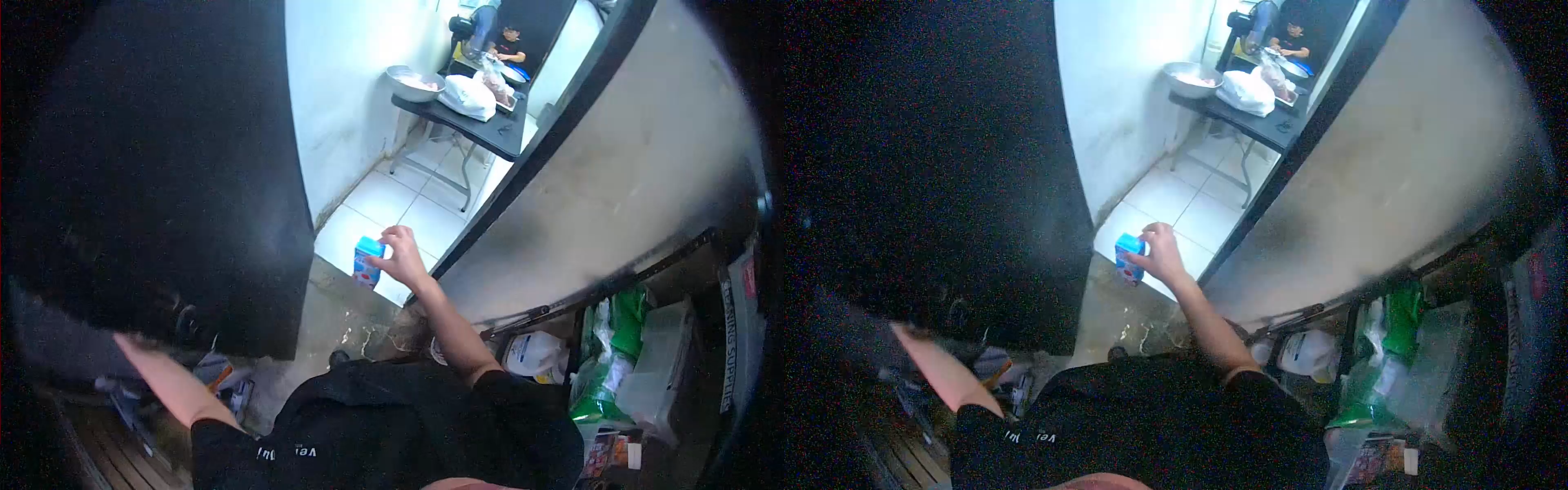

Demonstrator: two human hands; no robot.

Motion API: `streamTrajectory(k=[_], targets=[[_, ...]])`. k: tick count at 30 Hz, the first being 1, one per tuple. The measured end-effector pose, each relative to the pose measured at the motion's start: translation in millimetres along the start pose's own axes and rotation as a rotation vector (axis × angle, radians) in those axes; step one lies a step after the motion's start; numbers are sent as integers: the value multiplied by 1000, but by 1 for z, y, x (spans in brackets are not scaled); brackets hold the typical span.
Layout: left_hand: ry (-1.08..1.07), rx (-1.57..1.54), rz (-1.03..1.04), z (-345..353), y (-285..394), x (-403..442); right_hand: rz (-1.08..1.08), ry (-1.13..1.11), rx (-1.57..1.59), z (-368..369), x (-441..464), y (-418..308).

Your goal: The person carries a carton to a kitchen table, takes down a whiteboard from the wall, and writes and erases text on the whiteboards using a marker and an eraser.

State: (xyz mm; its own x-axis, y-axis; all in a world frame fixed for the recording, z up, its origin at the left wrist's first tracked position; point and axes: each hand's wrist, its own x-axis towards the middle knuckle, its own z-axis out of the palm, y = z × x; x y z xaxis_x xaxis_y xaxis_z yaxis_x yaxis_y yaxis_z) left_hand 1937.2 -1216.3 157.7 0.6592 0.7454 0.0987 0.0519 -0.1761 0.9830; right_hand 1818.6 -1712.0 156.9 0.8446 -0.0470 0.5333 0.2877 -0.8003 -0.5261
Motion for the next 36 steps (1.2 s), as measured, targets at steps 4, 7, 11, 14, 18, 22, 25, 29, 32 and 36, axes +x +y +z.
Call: streamTrajectory(k=[4, 7, 11, 14, 18, 22, 25, 29, 32, 36], targets=[[-2, 122, -75, 43, -55, 40, 124, -83, -113, 41, 55, 35], [-33, 205, -117, 80, -86, 56, 223, -84, -128, 54, 85, 79], [-142, 304, -153, 153, -121, 66, 306, -43, -176, 59, 134, 161], [-260, 374, -185, 209, -146, 61, 380, -8, -247, 51, 182, 241], [-445, 502, -260, 274, -171, 34, 457, 64, -296, 33, 261, 326], [-679, 642, -434, 330, -174, -10, 361, 140, -382, -3, 343, 380], [-845, 735, -572, 373, -168, -30, 337, 158, -311, -27, 397, 409], [-1031, 820, -633, 443, -151, -38, 275, 128, -229, -47, 432, 445], [-1157, 821, -584, 517, -140, -39, 275, 92, -249, -61, 436, 470], [-1415, 620, -244, 682, -89, -55, 401, -28, -163, -95, 433, 494]])
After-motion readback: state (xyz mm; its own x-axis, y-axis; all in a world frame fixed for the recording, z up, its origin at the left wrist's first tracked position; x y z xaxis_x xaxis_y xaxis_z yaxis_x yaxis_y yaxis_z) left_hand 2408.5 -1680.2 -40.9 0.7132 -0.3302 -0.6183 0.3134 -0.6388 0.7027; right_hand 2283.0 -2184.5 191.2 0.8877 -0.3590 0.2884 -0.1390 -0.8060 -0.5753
